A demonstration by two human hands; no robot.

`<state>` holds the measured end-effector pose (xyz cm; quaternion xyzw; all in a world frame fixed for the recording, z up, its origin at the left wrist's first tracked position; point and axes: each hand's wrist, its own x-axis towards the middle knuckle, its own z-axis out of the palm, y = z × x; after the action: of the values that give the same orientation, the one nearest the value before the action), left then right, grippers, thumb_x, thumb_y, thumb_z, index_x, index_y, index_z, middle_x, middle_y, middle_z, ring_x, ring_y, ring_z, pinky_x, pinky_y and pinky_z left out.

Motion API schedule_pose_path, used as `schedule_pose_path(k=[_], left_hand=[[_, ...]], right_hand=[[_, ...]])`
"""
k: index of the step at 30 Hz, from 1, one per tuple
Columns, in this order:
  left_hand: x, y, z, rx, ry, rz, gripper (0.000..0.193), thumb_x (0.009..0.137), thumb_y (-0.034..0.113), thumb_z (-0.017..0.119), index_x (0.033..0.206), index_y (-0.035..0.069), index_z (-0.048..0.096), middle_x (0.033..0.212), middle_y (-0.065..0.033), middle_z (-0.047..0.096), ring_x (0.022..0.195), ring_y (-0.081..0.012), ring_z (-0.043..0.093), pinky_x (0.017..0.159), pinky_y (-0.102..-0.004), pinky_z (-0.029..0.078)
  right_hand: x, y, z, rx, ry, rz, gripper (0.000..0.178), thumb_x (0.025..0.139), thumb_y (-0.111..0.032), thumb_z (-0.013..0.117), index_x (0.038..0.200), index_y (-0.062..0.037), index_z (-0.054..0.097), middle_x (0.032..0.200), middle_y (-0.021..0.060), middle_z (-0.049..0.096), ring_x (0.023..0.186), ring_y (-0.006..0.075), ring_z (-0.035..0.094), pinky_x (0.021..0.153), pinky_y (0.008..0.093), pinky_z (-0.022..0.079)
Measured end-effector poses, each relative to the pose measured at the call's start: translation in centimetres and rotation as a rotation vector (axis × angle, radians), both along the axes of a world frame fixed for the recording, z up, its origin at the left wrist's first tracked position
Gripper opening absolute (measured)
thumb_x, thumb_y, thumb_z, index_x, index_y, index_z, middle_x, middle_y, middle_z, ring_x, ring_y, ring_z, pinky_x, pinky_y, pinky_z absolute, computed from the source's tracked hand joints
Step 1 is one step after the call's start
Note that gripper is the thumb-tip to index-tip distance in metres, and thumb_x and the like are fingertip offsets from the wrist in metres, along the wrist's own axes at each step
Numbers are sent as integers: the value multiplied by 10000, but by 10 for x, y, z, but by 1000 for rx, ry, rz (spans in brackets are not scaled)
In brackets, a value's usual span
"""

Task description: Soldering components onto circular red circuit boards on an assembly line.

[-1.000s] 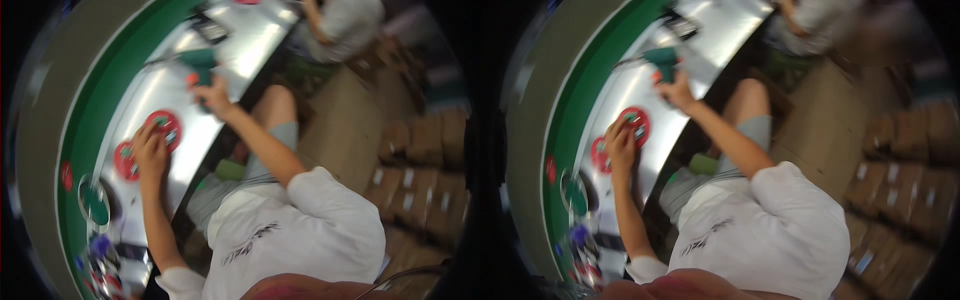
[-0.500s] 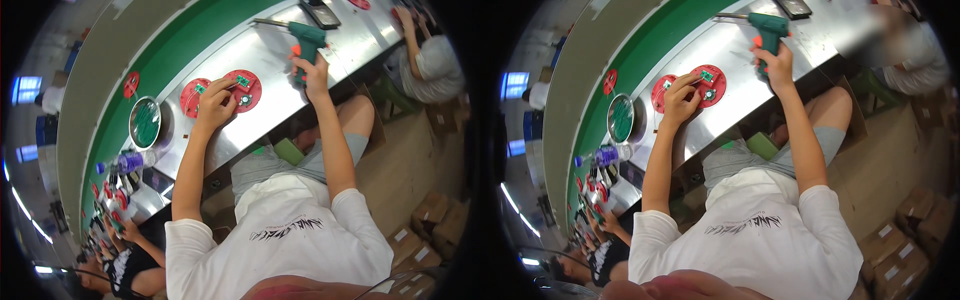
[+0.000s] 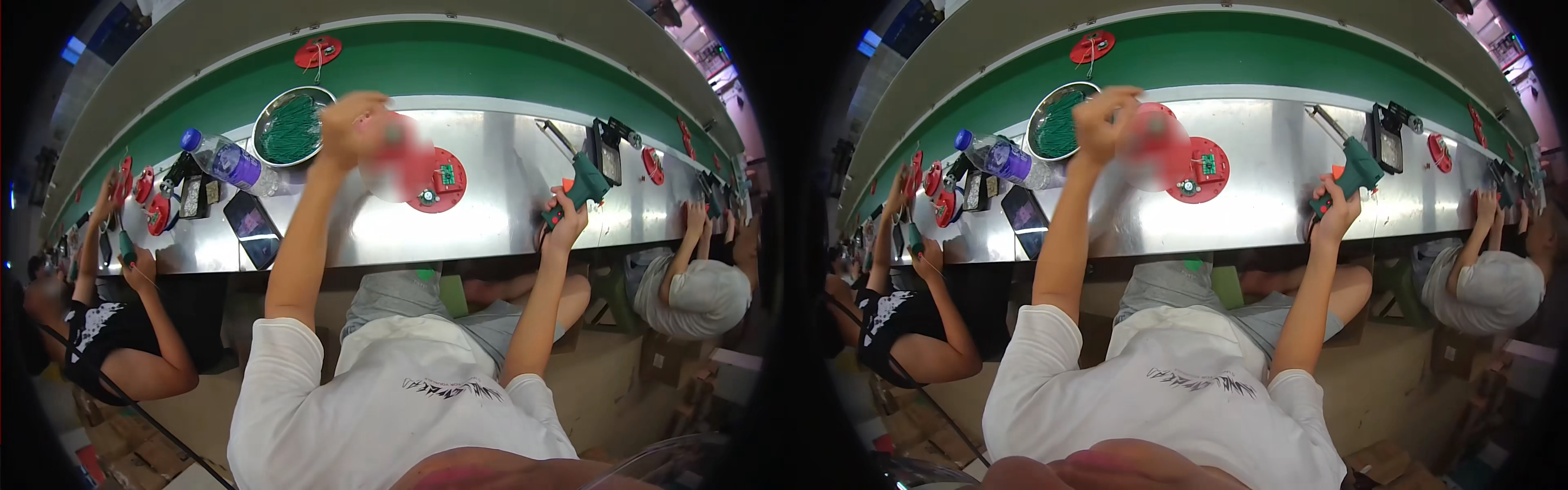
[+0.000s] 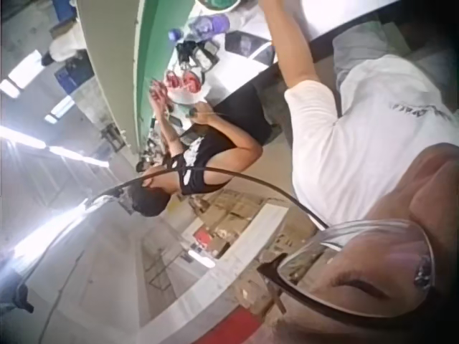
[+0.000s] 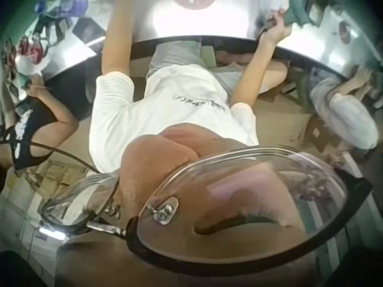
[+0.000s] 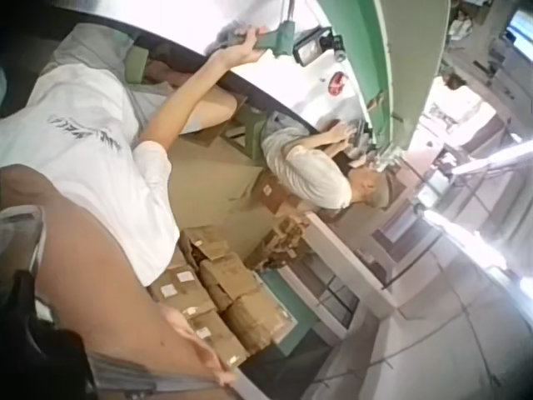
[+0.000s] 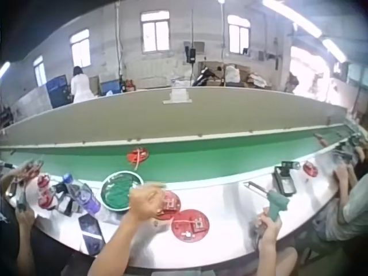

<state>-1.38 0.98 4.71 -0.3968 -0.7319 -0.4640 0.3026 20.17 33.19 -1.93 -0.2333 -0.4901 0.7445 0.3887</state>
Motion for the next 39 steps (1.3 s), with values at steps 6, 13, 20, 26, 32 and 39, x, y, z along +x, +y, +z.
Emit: schedule_pose_path(k=[6, 13, 20, 26, 32, 39], left_hand=[[-54, -75, -4, -531, -84, 562, 101, 781, 153, 683, 834, 77, 720, 909, -93, 693, 913, -310, 650, 798, -443, 534], [-73, -82, -48, -779, -323, 612, 156, 763, 139, 709, 862, 19, 708, 990, -158, 677, 958, -355, 649, 826, -475, 537], [-73, -81, -55, -741, -245, 602, 167, 765, 157, 698, 889, 46, 705, 971, -138, 677, 938, -338, 631, 808, -461, 510], [-72, -75, -50, -708, -317, 628, 156, 777, 169, 689, 863, 41, 715, 950, -140, 679, 935, -352, 623, 809, -466, 507], [-73, -89, -48, -248, -291, 460, 78, 797, 93, 699, 851, 36, 711, 955, -139, 695, 941, -370, 632, 859, -457, 504], [-34, -56, -15, 172, -581, 122, 107, 904, 52, 691, 979, -22, 703, 810, -91, 726, 732, -136, 688, 682, -265, 528]], right_hand=[[-2, 2, -1, 54, -11, 12, 244, 853, 24, 648, 1081, 33, 562, 900, 128, 631, 636, 153, 537, 595, 300, 458], [-3, -1, -2, 80, -49, 9, 267, 864, 36, 623, 1124, 32, 559, 890, 123, 617, 644, 149, 530, 584, 296, 446], [-2, 1, -5, 123, -81, -3, 252, 871, 41, 619, 1112, 23, 546, 899, 118, 618, 655, 145, 536, 585, 289, 445], [-5, 8, -4, 111, -77, 10, 257, 886, 15, 619, 1135, 37, 561, 910, 116, 619, 668, 151, 537, 602, 303, 446], [0, 10, -11, 72, 15, 62, 320, 979, -194, 552, 1195, 42, 562, 939, 136, 635, 639, 149, 538, 579, 294, 426], [16, 7, -11, -170, 282, 289, 384, 902, -156, 594, 1257, -38, 507, 981, 94, 568, 658, 164, 514, 598, 316, 420]])
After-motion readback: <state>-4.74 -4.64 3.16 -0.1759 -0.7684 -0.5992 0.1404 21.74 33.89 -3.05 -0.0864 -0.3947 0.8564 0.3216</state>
